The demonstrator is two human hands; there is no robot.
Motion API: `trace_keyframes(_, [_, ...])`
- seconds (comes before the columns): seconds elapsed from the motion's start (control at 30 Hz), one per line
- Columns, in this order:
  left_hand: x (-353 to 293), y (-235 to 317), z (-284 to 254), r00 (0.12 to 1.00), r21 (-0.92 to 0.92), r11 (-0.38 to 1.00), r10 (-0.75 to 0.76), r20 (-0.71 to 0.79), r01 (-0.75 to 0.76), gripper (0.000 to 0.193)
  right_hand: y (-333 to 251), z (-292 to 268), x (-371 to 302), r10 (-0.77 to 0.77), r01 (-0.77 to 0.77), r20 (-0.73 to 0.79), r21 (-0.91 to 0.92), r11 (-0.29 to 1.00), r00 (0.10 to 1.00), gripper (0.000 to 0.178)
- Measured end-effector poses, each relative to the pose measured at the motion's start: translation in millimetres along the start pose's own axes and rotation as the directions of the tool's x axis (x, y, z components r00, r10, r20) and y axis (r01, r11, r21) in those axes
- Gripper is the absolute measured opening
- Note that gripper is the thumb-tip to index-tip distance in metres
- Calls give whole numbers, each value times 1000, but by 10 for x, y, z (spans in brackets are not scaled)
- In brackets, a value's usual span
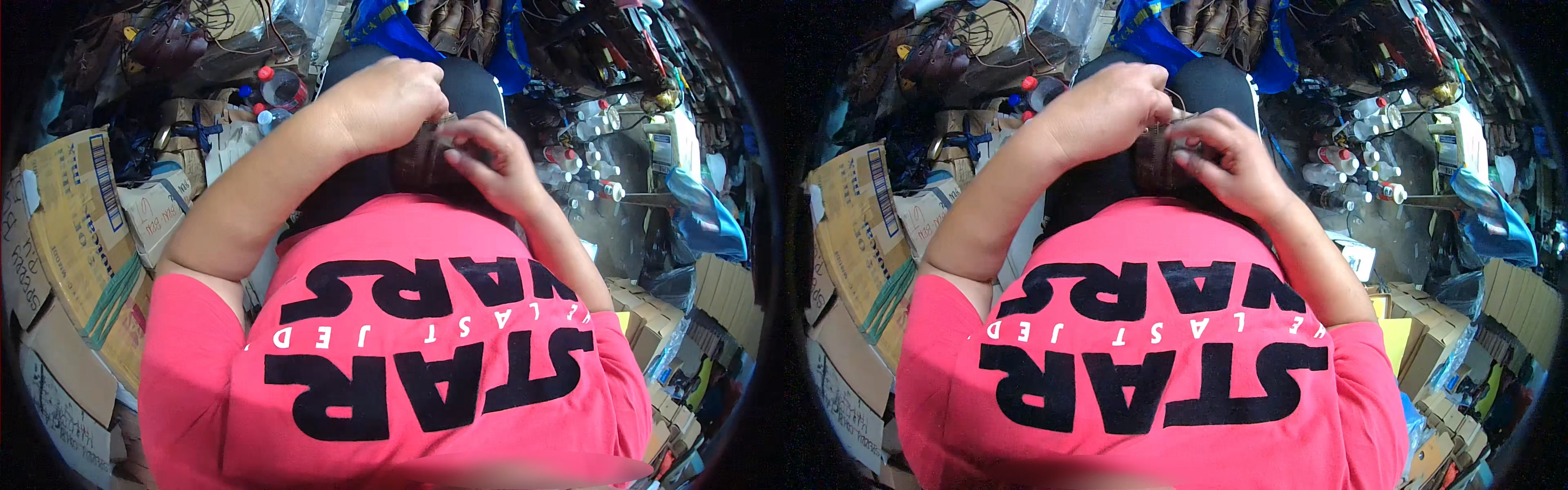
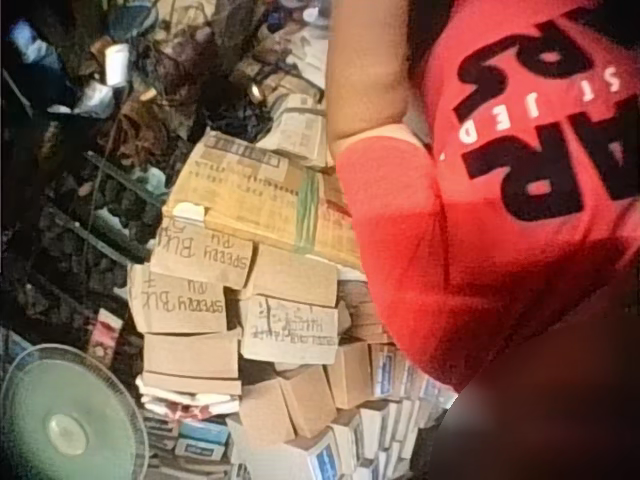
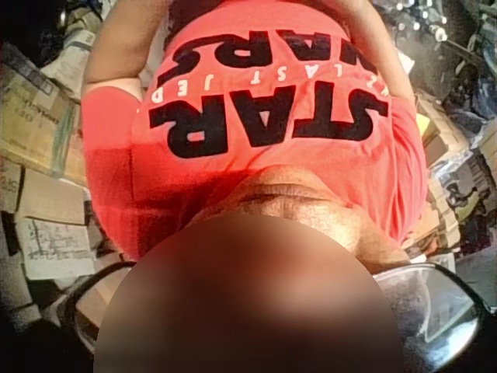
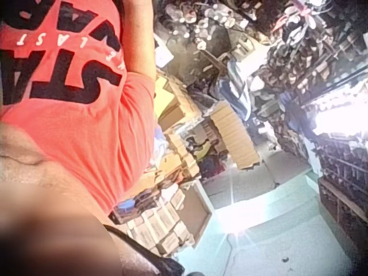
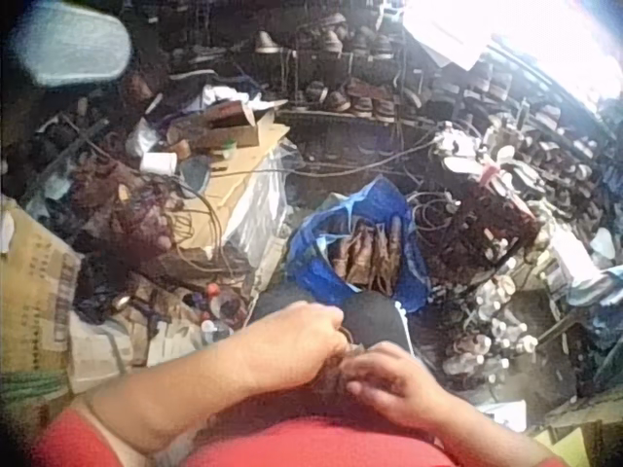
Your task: Stitching the leather components of a shoe by hand.
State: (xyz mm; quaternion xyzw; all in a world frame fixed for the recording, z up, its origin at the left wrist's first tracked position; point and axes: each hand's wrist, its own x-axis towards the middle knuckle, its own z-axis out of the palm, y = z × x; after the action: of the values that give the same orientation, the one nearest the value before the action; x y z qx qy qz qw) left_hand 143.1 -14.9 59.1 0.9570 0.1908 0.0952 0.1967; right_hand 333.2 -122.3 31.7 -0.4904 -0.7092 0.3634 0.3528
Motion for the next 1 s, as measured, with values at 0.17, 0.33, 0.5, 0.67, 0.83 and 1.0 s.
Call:
trace_keyframes(0.17, [77, 423, 89, 966, 277, 930, 205, 159, -243, 10, 102, -346, -126, 238, -126, -298, 349, 929, 925, 24])
trace_keyframes(0.33, [167, 414, 145, 946, 259, 938, 152, 286, -229, 11, 190, -360, -175, 274, -294, -188, -86, 952, 943, 12])
trace_keyframes(0.5, [73, 435, 55, 927, 298, 883, 309, 212, -362, 5, 257, -142, -19, 178, -178, -40, -415, 892, 983, 28])
trace_keyframes(0.67, [-31, 447, 58, 940, 279, 899, 338, 44, -336, 1, 333, 83, 207, 103, -108, -41, -575, 811, 994, 26])
trace_keyframes(0.83, [-76, 411, 69, 960, 210, 939, 279, -5, -272, 3, 433, 189, 364, 136, -123, -17, -544, 830, 991, 28])
trace_keyframes(1.0, [-319, 214, 168, 925, 88, 980, 200, -323, -181, 19, 217, 122, 363, 277, -236, -16, -568, 789, 961, 27])
